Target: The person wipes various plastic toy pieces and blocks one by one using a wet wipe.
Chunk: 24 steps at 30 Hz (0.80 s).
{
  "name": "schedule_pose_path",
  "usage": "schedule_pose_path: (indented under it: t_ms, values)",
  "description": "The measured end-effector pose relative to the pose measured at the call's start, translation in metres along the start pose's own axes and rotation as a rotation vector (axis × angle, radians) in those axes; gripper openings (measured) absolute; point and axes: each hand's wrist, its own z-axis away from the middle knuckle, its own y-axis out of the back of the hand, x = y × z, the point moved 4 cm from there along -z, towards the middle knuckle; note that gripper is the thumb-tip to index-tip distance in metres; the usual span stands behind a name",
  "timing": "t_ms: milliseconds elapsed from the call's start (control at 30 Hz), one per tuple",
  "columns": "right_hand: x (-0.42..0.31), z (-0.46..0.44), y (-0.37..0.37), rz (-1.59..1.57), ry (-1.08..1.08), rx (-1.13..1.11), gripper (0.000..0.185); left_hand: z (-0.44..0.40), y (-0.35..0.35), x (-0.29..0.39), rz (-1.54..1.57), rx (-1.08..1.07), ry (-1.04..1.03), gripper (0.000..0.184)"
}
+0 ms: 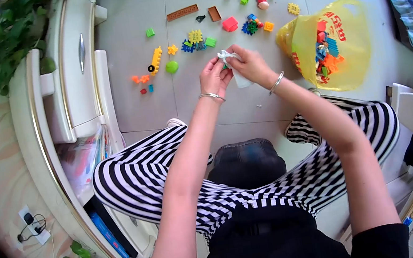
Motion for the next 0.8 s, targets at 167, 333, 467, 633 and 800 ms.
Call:
schedule_pose_path:
  t_ms: [167, 333, 467, 633, 800]
  values:
    - [-0.093, 0.056, 0.056, 0.237, 0.194, -0.16, 0.022, 0.087, -0.041, 0.029, -0.082, -0.254, -0.021, 0.021]
    - [-0.112, 0.1, 0.069, 0.343, 0.271, -0.03, 0.02, 0.156, -0.048, 0.05, -0.453, -0.273, -0.192, 0.023]
    - [-0.124, 0.116, 0.064, 0.307, 0.258, 0.068, 0.021, 0.169, -0.033, 0.057, -0.556, -0.266, -0.295, 0.021]
    - [-0.137, 0.122, 0.043, 0.413, 0.409, -0.072, 0.021, 0.161, -0.029, 0.043, -0.53, -0.329, -0.295, 0.021]
    - [-0.146, 0.123, 0.047, 0.434, 0.594, 0.047, 0.018, 0.162, -0.035, 0.043, -0.494, -0.331, -0.263, 0.022]
